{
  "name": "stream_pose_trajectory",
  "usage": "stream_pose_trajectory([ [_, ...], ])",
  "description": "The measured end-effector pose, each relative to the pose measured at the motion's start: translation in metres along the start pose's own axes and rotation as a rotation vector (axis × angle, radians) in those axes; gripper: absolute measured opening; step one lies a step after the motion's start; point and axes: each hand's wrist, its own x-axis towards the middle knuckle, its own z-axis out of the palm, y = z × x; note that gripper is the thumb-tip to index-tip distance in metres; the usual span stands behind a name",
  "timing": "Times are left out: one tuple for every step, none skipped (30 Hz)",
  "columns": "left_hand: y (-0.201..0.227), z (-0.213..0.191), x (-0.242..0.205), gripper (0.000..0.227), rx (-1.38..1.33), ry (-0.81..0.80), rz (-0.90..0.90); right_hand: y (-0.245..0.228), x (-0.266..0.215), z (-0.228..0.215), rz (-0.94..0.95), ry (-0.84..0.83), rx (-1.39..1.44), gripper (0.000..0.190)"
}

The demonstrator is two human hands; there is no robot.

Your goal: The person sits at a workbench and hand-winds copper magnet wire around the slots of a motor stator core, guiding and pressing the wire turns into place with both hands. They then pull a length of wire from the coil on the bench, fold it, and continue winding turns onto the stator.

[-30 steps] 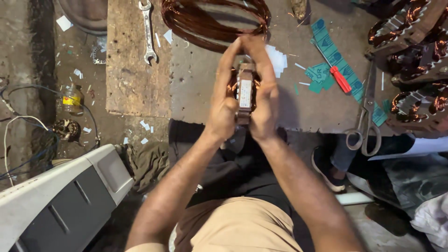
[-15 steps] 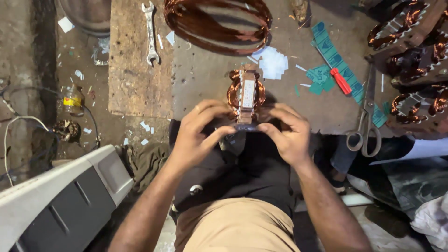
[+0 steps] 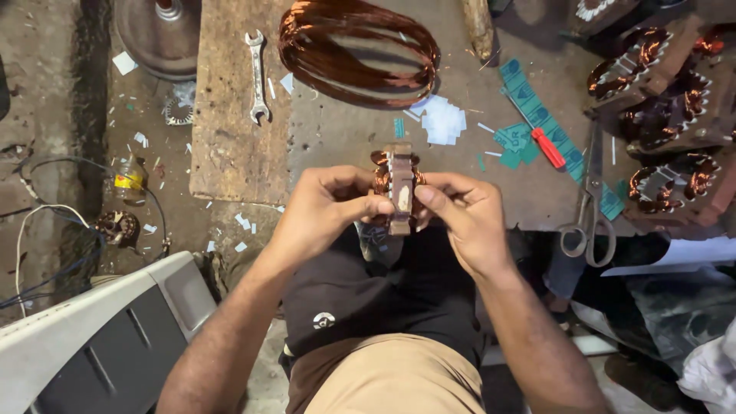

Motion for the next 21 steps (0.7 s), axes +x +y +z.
stream_pose_trajectory([
  [0.002, 0.0, 0.002, 0.02, 0.003, 0.001, 0.001, 0.0, 0.001, 0.001, -0.002, -0.001, 0.002, 0.02],
  [0.003, -0.001, 0.004, 0.021, -0.039, -0.006, -0.024, 0.0, 0.002, 0.001, -0.003, -0.001, -0.016, 0.021],
  [0.004, 0.0, 0.004, 0.024, -0.085, -0.014, -0.055, 0.0, 0.002, 0.001, 0.001, 0.003, -0.035, 0.021],
  [0.003, 0.001, 0.005, 0.024, -0.085, -0.015, -0.058, -0.001, 0.001, 0.002, 0.004, 0.005, -0.034, 0.021],
  [0.003, 0.002, 0.007, 0.025, -0.086, 0.015, -0.083, -0.002, 0.002, 0.003, 0.017, 0.01, -0.055, 0.022],
  [0.004, 0.003, 0.008, 0.029, -0.086, 0.045, -0.107, -0.004, 0.003, 0.004, 0.031, 0.015, -0.076, 0.022],
  [0.003, 0.003, 0.009, 0.029, -0.084, 0.046, -0.103, -0.006, 0.004, 0.005, 0.027, 0.012, -0.076, 0.022],
  [0.003, 0.004, 0.01, 0.028, -0.06, 0.043, -0.093, -0.007, 0.005, 0.006, 0.025, 0.014, -0.083, 0.023],
  [0.001, 0.005, 0.011, 0.028, -0.037, 0.036, -0.09, -0.008, 0.003, 0.006, 0.029, 0.022, -0.09, 0.024],
  [0.003, 0.006, 0.01, 0.028, -0.037, 0.034, -0.092, -0.008, 0.003, 0.006, 0.029, 0.025, -0.089, 0.024],
  [0.006, 0.007, 0.011, 0.026, -0.046, 0.03, -0.098, -0.008, 0.003, 0.007, 0.032, 0.034, -0.093, 0.024],
  [0.009, 0.007, 0.011, 0.025, -0.056, 0.026, -0.103, -0.009, 0.003, 0.008, 0.035, 0.043, -0.097, 0.025],
  [0.012, 0.008, 0.011, 0.025, -0.054, 0.024, -0.103, -0.009, 0.003, 0.008, 0.034, 0.045, -0.096, 0.025],
  [0.015, 0.008, 0.011, 0.022, -0.048, 0.023, -0.125, -0.01, 0.003, 0.008, 0.037, 0.049, -0.1, 0.025],
  [0.018, 0.008, 0.012, 0.019, -0.04, 0.023, -0.147, -0.01, 0.003, 0.009, 0.04, 0.052, -0.105, 0.026],
  [0.022, 0.008, 0.013, 0.019, -0.039, 0.022, -0.146, -0.011, 0.004, 0.01, 0.038, 0.052, -0.103, 0.026],
  [0.026, 0.008, 0.013, 0.019, 0.004, 0.027, -0.161, -0.012, 0.004, 0.01, 0.038, 0.056, -0.117, 0.026],
  [0.029, 0.009, 0.013, 0.018, 0.046, 0.032, -0.176, -0.012, 0.004, 0.011, 0.037, 0.06, -0.131, 0.026],
  [0.032, 0.01, 0.012, 0.018, 0.046, 0.031, -0.178, -0.012, 0.003, 0.011, 0.039, 0.061, -0.13, 0.026],
  [0.034, 0.011, 0.012, 0.02, 0.073, 0.041, -0.189, -0.012, 0.003, 0.011, 0.043, 0.065, -0.132, 0.026],
  [0.037, 0.011, 0.012, 0.022, 0.102, 0.052, -0.199, -0.012, 0.003, 0.012, 0.045, 0.068, -0.134, 0.026],
])
